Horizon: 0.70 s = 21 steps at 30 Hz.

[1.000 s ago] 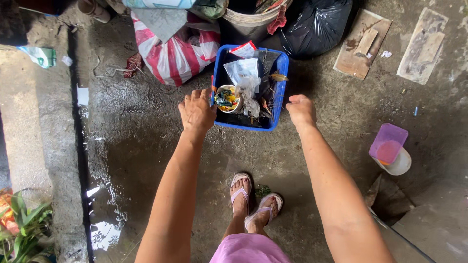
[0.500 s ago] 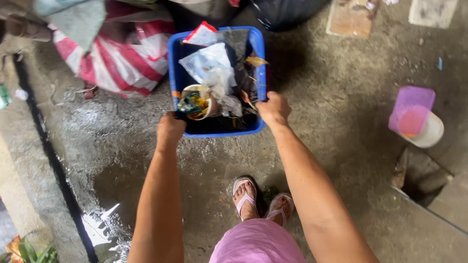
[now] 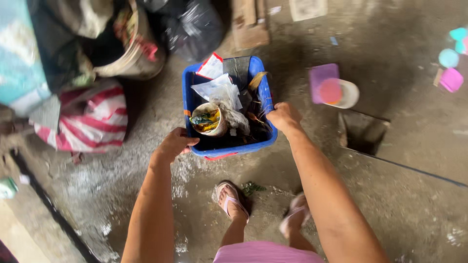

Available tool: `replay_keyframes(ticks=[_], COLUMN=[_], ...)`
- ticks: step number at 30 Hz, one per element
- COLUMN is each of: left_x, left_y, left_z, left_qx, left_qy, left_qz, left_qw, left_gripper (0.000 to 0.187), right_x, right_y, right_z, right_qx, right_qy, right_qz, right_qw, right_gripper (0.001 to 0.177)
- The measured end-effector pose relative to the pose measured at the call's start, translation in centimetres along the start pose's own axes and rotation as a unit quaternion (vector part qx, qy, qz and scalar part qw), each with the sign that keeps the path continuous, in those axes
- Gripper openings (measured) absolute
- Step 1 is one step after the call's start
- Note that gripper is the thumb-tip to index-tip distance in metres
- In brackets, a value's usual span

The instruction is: The person picks up trash, dried leaves, and plastic toys from a concrete floor by hand and using a dustpan, puts them into a blue bin, and folds a patterned mat.

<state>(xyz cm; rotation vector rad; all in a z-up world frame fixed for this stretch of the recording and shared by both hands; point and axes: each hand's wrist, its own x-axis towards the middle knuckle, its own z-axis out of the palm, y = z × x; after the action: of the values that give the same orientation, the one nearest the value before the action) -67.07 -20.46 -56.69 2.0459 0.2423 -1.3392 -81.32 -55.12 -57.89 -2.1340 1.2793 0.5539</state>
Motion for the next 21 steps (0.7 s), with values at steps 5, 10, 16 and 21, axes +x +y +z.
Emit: replay_keyframes(ticks=[5, 10, 16, 21], left_x=[-5.0, -10.3, -19.3, -22.4], left_y=[12.3, 25.3, 38.5, 45.5], left_z=[8.4, 21.7, 44.3, 64.0], left_qx=[0.047, 0.099, 0.141, 0.150], left_qy=[-0.047, -0.068, -0.066, -0.117], left_qz=[0.071, 0.116, 0.177, 0.208], left_qw=[0.995, 0.986, 0.972, 0.959], left_gripper=[0.049, 0.043, 0.044, 0.043], right_x=[-2.2, -2.8, -2.8, -3.1], right_y=[7.9, 21.4, 42.8, 60.7], right_z=[-15.7, -31.9, -45.8, -54.1], right_qx=[0.001, 0.097, 0.265, 0.303], right_qy=[-0.017, 0.071, 0.161, 0.223], right_qz=[0.013, -0.009, 0.004, 0.051], right_qw=[1.000, 0.993, 0.951, 0.925], right_gripper=[0.038, 0.029, 0.023, 0.023])
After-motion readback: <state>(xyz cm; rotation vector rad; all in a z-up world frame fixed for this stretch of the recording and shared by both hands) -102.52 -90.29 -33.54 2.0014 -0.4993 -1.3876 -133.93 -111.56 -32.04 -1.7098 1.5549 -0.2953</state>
